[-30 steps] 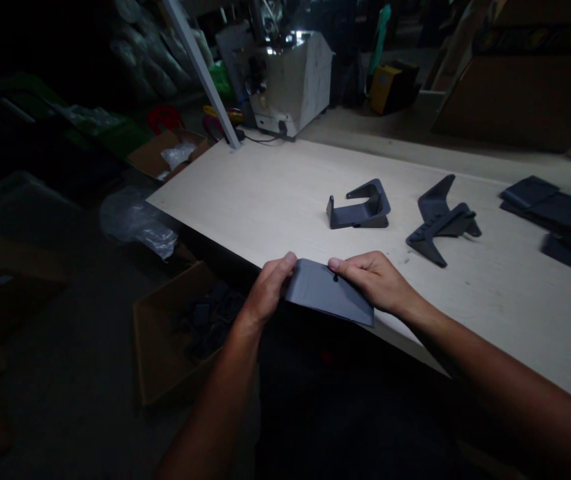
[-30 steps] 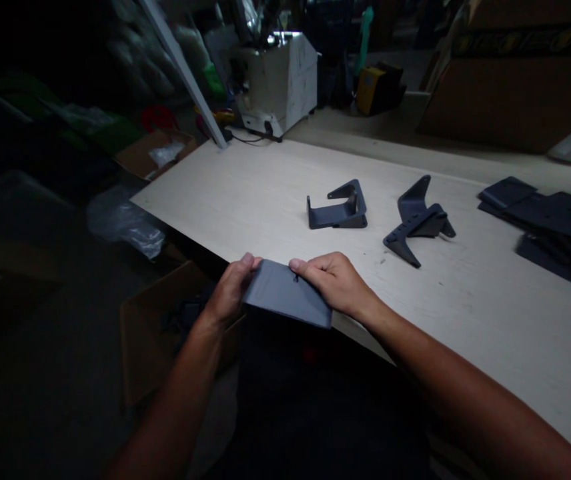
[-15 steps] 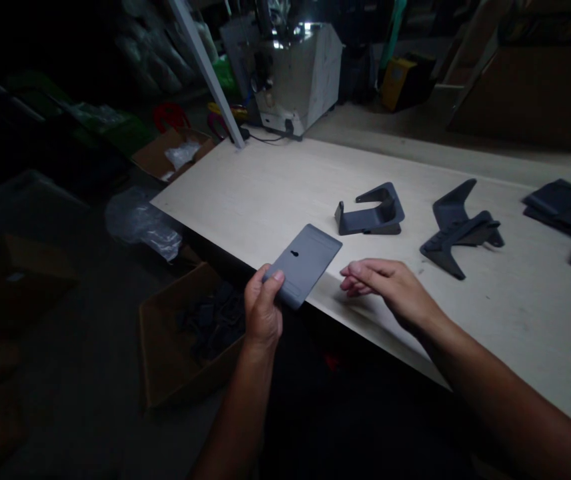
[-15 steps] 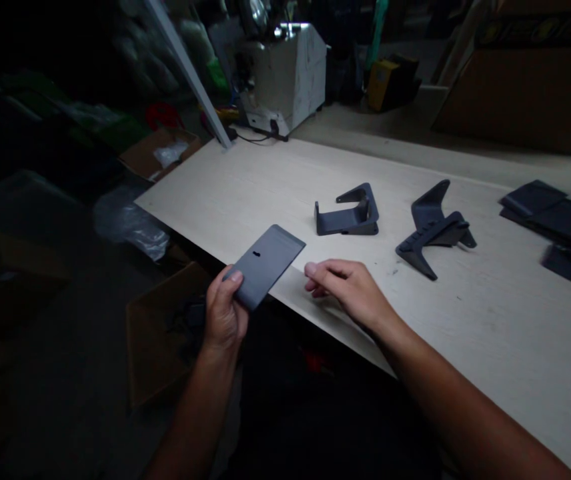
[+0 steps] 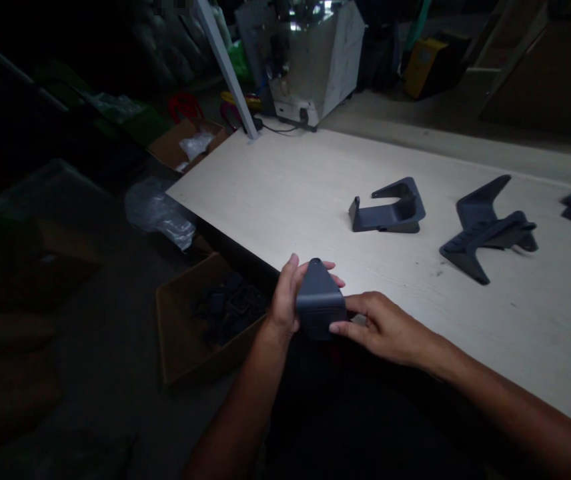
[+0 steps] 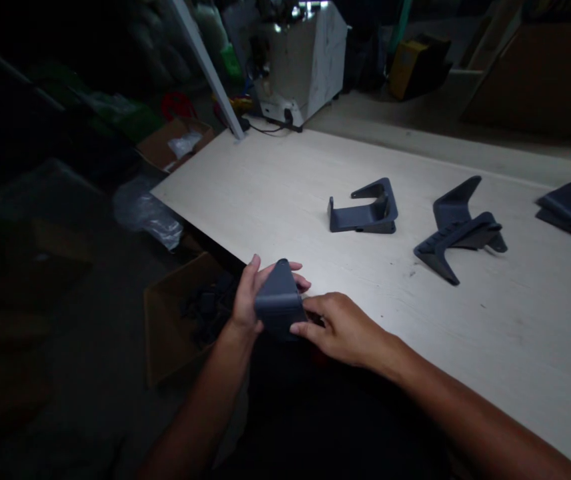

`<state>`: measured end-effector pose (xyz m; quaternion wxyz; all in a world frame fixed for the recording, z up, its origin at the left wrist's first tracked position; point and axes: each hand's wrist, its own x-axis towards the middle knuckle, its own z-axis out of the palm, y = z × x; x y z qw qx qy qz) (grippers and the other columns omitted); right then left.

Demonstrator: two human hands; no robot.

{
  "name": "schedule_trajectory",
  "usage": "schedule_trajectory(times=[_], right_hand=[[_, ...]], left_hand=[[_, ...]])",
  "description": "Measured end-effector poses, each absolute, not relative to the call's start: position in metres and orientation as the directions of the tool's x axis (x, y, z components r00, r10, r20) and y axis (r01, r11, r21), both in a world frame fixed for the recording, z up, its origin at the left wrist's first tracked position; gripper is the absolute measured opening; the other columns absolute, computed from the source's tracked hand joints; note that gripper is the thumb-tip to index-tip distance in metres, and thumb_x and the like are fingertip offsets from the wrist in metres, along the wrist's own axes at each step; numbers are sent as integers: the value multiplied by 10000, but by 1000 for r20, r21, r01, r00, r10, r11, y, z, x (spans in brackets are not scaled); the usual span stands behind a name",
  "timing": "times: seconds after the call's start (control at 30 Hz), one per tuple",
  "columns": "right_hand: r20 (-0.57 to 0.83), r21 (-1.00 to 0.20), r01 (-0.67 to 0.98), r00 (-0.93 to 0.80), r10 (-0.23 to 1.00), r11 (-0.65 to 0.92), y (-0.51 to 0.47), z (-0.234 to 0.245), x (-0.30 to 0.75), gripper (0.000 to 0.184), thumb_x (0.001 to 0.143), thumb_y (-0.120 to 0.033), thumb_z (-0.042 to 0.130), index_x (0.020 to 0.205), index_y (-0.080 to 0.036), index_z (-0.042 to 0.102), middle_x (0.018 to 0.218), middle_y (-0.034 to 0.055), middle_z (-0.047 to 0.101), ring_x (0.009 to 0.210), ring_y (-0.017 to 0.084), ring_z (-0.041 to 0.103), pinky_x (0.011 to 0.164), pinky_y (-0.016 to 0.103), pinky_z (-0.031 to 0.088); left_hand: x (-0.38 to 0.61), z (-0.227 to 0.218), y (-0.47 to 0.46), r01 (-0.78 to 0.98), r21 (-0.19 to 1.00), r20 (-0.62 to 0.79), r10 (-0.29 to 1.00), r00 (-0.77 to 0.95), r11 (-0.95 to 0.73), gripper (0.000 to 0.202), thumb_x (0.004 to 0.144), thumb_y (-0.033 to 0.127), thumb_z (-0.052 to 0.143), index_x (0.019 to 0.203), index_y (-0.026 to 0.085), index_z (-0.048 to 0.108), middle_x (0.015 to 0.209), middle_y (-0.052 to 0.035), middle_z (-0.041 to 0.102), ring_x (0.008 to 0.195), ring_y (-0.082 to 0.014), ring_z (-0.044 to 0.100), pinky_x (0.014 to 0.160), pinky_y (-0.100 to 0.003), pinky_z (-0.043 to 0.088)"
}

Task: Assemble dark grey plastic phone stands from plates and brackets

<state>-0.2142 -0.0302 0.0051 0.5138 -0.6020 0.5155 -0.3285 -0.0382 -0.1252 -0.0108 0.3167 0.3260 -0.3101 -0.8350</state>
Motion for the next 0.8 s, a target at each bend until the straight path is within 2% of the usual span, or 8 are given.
schedule_trajectory(times=[0.03, 0.1, 0.23, 0.33, 0.5, 0.6, 0.7, 0.8], right_hand=[[-116, -951, -307, 271, -956, 29, -30, 5, -214, 224, 957, -392, 717, 934, -179, 782, 744, 5, 661, 643, 142, 548, 632, 258, 443], [-87, -978, -208, 254, -963, 34, -28, 5, -212, 277, 987, -434, 679, 983, -178, 786, 849, 34, 708, 771, 177, 621, 709, 273, 486], [-34, -999, 25, 52, -998, 35, -20, 4, -200, 356, 1009, -514, 636, 1020, -185, 769, 1122, 73, 740, 1107, 256, 652, 966, 332, 507], [3, -999, 47, -56, -998, -6, -13, 2, -194, 354, 1006, -514, 640, 1044, -184, 762, 1088, 67, 736, 1093, 263, 650, 985, 337, 499], [5, -998, 63, -65, -998, -9, -13, 3, -193, 330, 985, -492, 680, 931, -175, 757, 963, 59, 734, 950, 239, 669, 888, 332, 522], [31, -999, 27, -64, -998, -32, -13, 1, -190, 314, 907, -437, 799, 1105, -195, 769, 1162, 73, 750, 1107, 266, 676, 1006, 362, 515], [111, -994, -36, -109, -988, -107, -13, -1, -183, 602, 792, -365, 913, 1337, -220, 702, 1367, 83, 696, 1261, 285, 639, 1123, 391, 473], [128, -991, -48, -91, -988, -124, -15, 1, -181, 705, 789, -352, 919, 1429, -234, 649, 1455, 78, 651, 1359, 286, 587, 1161, 386, 451]], left_hand=[[-42, -8, -125, 307, 676, -378, -673, -636, -670, 497, 899, 598, 603, 1043, 134, 709, 877, -137, 762, 808, -259, 727, 749, -348, 567], [-50, -4, -120, 330, 601, -403, -633, -661, -728, 354, 851, 454, 655, 1029, 149, 679, 857, -129, 770, 832, -260, 740, 801, -369, 580], [-68, 4, -98, 500, 646, -363, -808, -463, -577, 154, 811, 309, 628, 913, 200, 588, 722, -67, 741, 889, -285, 760, 912, -427, 573], [-74, 8, -86, 500, 734, -301, -880, -368, -460, 159, 843, 331, 615, 927, 200, 580, 724, -65, 746, 894, -311, 768, 911, -455, 572], [-72, 11, -87, 483, 781, -254, -907, -335, -397, 146, 873, 336, 591, 930, 201, 585, 731, -66, 757, 862, -304, 773, 876, -439, 581], [-72, 12, -86, 488, 800, -193, -919, -344, -351, 110, 906, 301, 548, 927, 199, 584, 727, -68, 756, 871, -295, 773, 887, -434, 578], [-73, 14, -81, 492, 820, -158, -942, -296, -292, 101, 925, 279, 530, 944, 200, 590, 737, -62, 757, 892, -282, 771, 902, -420, 570], [-71, 16, -80, 502, 811, -198, -948, -249, -301, 114, 897, 301, 574, 940, 199, 602, 729, -50, 746, 887, -281, 767, 894, -411, 568]])
